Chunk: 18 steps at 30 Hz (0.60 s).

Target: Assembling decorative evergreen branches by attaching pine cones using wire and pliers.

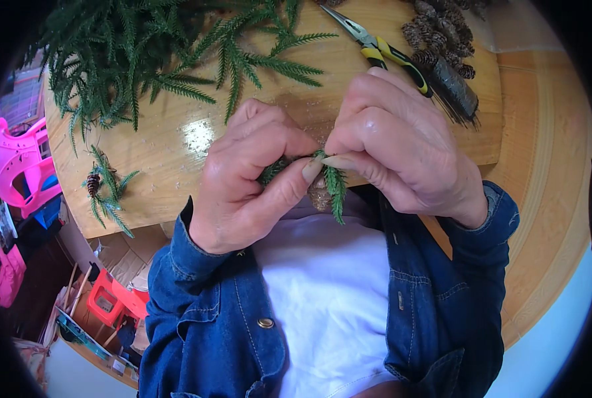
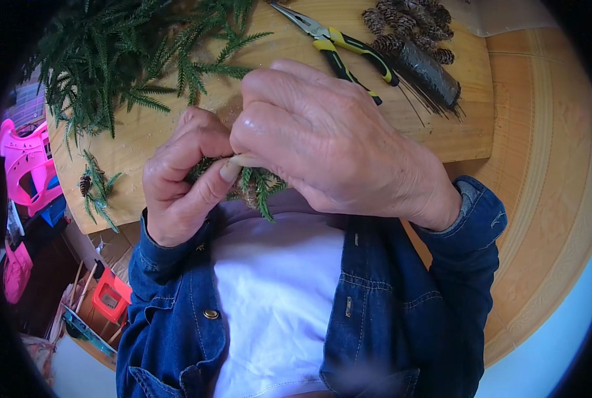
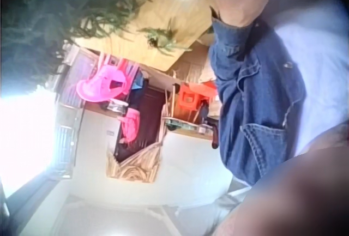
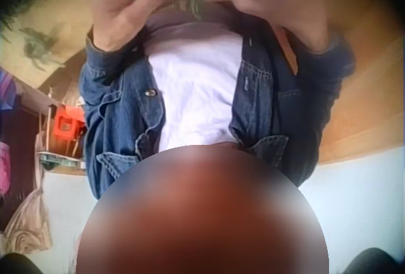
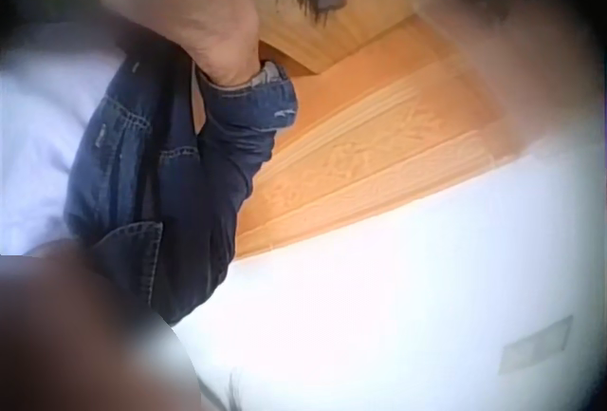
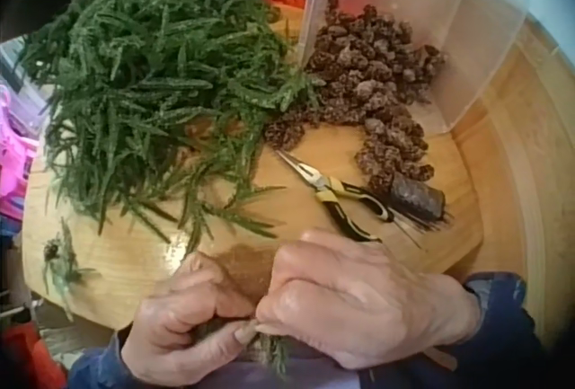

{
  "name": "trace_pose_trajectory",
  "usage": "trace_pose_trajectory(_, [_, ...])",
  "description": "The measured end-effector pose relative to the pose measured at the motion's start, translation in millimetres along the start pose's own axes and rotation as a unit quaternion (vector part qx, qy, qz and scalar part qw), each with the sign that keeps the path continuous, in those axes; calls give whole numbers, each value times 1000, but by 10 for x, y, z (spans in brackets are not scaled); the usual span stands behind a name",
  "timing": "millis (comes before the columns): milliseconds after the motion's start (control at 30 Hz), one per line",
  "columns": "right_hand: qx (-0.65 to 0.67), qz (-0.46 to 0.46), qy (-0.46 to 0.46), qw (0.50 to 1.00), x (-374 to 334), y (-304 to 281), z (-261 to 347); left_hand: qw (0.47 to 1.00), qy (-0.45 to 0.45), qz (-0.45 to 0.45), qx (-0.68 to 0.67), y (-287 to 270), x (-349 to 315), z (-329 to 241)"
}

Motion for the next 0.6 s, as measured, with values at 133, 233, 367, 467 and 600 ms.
trace_pose_trajectory(133, [-16, -1, -16, 1000, -35, -68, -27, 1000, 23, 2, 20, 43, 57, -54])
trace_pose_trajectory(233, [-27, 15, -26, 999, -73, -112, -36, 998, 44, 0, 44, 93, 109, -106])
trace_pose_trajectory(367, [-76, 7, -14, 997, -132, -171, -45, 986, 94, -13, 136, 194, 136, -211])
trace_pose_trajectory(467, [38, 69, 158, 984, -220, -82, -220, 958, 135, -24, 251, 252, 116, -297])
trace_pose_trajectory(600, [143, 130, 238, 952, -263, -135, -301, 971, 114, -25, 208, 159, 108, -258])
Point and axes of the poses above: each hand's wrist, its own x-axis towards the middle knuckle, its own y-axis out of the palm, z = x × y, the point moved 8 cm from there along x, towards the middle knuckle, and after that the axes turned 11 degrees about -x, right-handed, at the moved point
